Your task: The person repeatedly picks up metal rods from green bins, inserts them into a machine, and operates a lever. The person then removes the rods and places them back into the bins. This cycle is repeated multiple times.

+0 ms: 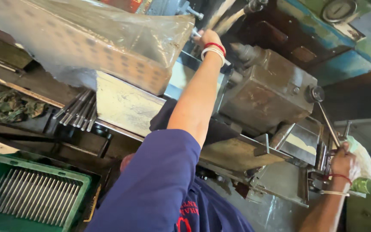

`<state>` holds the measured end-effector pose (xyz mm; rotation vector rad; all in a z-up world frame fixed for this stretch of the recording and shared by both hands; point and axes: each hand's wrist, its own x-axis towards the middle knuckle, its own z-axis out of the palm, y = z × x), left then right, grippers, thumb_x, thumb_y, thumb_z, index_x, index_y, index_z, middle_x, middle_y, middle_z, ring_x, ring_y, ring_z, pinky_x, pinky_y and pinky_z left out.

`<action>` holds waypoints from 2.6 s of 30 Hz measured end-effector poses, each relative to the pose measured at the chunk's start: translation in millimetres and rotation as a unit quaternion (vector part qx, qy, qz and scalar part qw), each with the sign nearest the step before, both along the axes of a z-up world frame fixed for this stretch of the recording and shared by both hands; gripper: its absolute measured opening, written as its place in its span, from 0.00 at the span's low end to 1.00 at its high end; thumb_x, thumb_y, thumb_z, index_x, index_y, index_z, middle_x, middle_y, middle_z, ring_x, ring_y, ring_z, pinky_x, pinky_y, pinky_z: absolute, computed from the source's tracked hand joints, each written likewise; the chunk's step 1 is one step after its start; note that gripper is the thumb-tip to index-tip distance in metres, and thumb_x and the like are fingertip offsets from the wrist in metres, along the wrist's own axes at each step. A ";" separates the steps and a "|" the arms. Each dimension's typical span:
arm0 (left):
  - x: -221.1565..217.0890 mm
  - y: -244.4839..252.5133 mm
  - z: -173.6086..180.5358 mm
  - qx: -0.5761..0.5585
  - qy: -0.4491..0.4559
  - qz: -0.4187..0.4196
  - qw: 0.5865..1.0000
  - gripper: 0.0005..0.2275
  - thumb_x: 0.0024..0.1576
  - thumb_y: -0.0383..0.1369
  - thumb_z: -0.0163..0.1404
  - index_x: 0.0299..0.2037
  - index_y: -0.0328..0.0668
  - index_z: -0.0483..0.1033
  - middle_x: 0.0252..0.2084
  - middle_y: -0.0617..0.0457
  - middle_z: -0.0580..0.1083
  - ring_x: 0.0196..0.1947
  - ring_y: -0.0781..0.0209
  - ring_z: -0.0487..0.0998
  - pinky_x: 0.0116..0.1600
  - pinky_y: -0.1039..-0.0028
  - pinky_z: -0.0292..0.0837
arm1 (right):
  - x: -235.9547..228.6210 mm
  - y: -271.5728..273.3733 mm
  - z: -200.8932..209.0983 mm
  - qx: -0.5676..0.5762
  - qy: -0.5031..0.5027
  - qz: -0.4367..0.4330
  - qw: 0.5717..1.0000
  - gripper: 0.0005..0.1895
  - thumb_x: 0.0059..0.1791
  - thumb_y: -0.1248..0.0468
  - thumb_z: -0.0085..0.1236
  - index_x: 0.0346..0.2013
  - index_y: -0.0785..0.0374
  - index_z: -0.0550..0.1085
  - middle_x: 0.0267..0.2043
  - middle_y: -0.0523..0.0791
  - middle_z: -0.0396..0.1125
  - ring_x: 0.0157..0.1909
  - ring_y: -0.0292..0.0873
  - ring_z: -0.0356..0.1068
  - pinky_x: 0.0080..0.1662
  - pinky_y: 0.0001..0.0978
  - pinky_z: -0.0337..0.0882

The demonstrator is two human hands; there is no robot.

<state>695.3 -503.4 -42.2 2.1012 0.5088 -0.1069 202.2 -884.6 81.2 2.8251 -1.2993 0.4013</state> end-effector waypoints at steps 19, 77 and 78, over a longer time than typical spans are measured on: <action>-26.8 21.8 14.7 -0.453 0.031 0.305 0.838 0.23 0.59 0.41 0.58 0.59 0.33 0.71 0.59 0.40 0.73 0.53 0.48 0.76 0.57 0.59 0.72 | 19.6 7.2 7.5 -0.070 -0.013 -0.004 0.997 0.46 0.68 0.39 0.30 0.31 0.75 0.80 0.34 0.68 0.70 0.39 0.73 0.70 0.44 0.64 0.67; 25.7 45.0 -48.1 -0.790 -0.014 0.258 0.556 0.15 0.65 0.34 0.39 0.52 0.29 0.71 0.50 0.42 0.72 0.50 0.45 0.74 0.54 0.48 0.72 | -15.4 -32.1 -45.4 -0.093 -0.096 0.142 0.981 0.17 0.64 0.57 0.46 0.47 0.70 0.73 0.51 0.62 0.68 0.55 0.67 0.64 0.58 0.60 0.59; 22.9 49.2 -49.5 -0.741 -0.016 0.268 0.616 0.16 0.63 0.32 0.39 0.50 0.24 0.73 0.48 0.40 0.75 0.47 0.46 0.77 0.51 0.52 0.74 | -13.9 -32.5 -44.8 -0.086 -0.091 0.132 0.983 0.17 0.65 0.57 0.45 0.47 0.70 0.73 0.50 0.62 0.68 0.55 0.67 0.64 0.59 0.60 0.59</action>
